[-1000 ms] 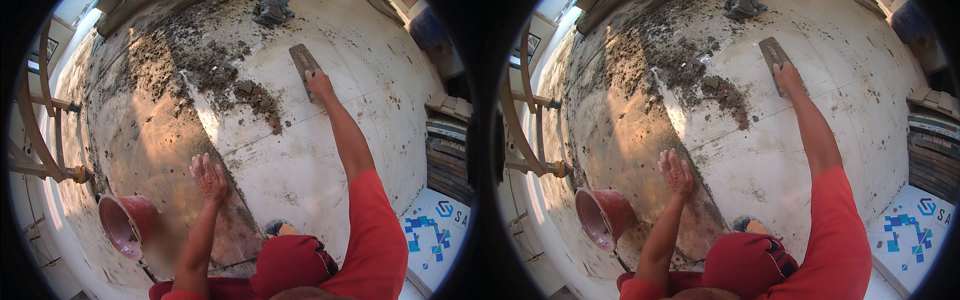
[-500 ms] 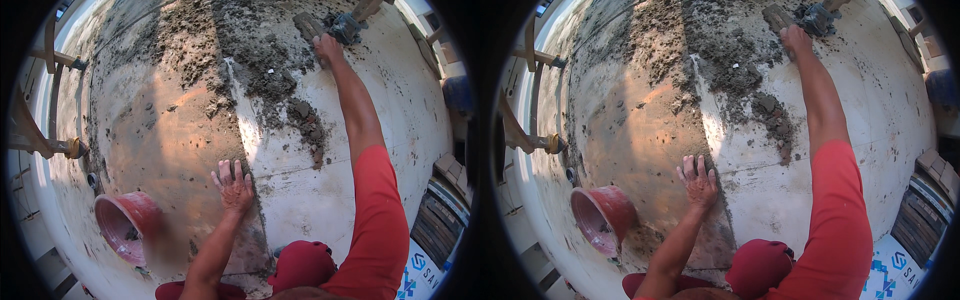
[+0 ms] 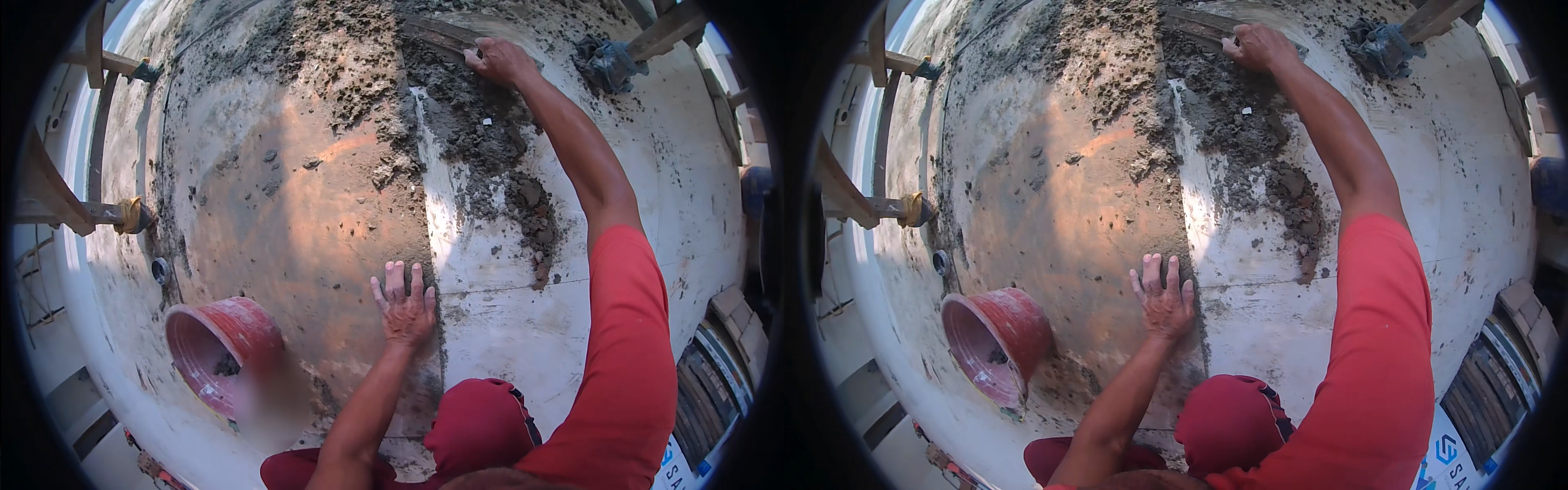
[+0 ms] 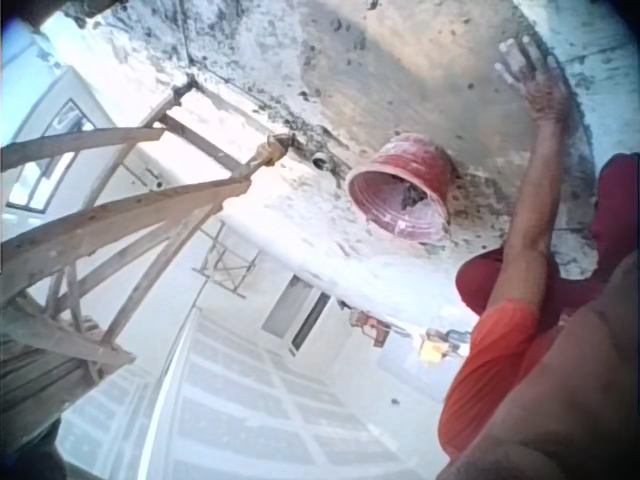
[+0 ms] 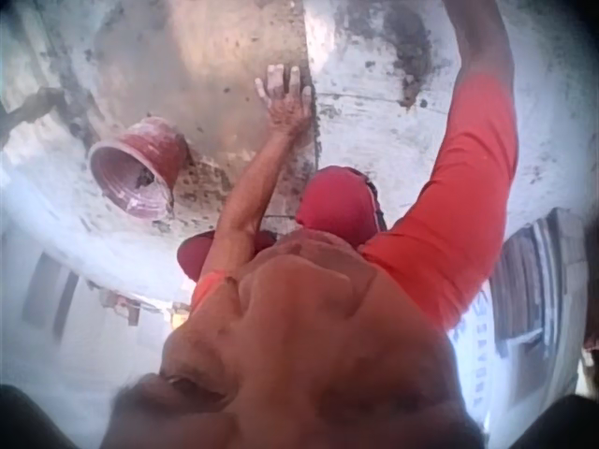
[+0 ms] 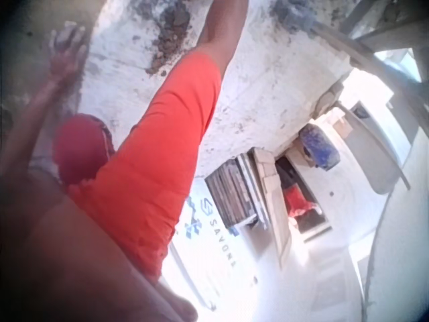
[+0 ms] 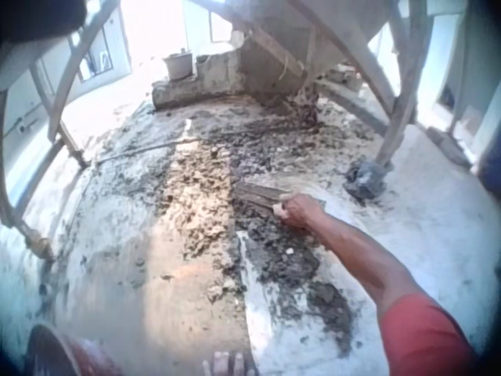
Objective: The person applies mortar to a floor surface using a trowel, spreading it evenly and occasionally scooping more from a bucket.
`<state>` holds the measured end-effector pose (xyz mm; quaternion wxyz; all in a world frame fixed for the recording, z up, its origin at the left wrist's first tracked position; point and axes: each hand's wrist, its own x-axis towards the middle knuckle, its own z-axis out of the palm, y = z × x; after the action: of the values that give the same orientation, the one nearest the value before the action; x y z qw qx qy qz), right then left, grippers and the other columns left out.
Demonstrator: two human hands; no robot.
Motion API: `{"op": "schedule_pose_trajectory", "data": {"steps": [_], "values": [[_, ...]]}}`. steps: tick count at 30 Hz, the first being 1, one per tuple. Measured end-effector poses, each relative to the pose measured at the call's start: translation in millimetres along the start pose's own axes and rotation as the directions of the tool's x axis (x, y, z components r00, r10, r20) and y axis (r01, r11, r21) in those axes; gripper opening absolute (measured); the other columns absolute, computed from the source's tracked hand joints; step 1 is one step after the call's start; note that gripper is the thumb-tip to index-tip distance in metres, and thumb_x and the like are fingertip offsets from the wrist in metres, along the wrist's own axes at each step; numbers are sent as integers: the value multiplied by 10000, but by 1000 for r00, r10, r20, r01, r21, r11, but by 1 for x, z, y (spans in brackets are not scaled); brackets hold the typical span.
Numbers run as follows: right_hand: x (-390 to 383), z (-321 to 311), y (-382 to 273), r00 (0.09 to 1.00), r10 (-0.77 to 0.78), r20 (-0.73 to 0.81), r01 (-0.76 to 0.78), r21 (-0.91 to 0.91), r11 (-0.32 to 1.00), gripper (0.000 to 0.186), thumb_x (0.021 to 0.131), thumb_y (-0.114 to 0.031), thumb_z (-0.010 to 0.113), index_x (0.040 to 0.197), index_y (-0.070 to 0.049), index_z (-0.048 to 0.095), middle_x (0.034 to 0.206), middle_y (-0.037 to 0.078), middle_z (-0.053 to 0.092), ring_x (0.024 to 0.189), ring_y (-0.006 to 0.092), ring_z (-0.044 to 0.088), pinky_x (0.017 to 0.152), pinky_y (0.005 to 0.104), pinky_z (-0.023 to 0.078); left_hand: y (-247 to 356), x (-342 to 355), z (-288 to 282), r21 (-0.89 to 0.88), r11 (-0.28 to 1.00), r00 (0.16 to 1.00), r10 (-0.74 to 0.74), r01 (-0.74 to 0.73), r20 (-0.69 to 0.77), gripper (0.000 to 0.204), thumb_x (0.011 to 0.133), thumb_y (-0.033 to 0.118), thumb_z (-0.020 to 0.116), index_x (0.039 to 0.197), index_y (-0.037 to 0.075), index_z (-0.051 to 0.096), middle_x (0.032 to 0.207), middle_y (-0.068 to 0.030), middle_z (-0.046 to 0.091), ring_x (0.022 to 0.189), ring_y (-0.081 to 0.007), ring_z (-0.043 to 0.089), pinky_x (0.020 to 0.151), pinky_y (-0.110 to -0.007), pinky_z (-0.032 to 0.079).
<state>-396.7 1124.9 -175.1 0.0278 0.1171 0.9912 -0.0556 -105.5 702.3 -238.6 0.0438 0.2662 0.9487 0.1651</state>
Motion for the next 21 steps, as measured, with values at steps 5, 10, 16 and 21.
{"op": "schedule_pose_trajectory", "data": {"steps": [5,10,16,21], "values": [[-58,1,11,988,-147,43,144,69,987,492,989,-486,560,949,1,614,851,248,673,864,452,662,778,548,524,1,0,-2,-4,1000,999,16,-16,-29,559,987,312,586,1487,92,466,1557,-187,347,1511,-374,265,1218,-646,157],[-119,7,10,979,-200,24,198,57,978,441,990,-434,584,934,4,577,783,243,652,814,444,661,734,549,519,3,-1,-3,-13,1000,1000,-16,16,-22,526,1008,283,548,1490,91,464,1560,-178,359,1514,-367,269,1224,-636,152],[-215,13,3,960,-270,76,265,69,962,457,1000,-463,552,933,-13,592,725,209,663,724,417,684,698,546,548,2,-2,2,-67,998,996,-17,12,-85,521,1017,243,510,1498,59,431,1556,-181,379,1499,-374,308,1230,-621,157],[-324,15,2,933,-330,144,329,37,944,416,984,-440,584,880,-40,537,556,140,577,536,361,632,531,503,523,-1,-8,3,-259,966,977,-54,-1,-205,502,1025,191,470,1495,27,405,1547,-216,382,1493,-404,311,1241,-587,170]]}}
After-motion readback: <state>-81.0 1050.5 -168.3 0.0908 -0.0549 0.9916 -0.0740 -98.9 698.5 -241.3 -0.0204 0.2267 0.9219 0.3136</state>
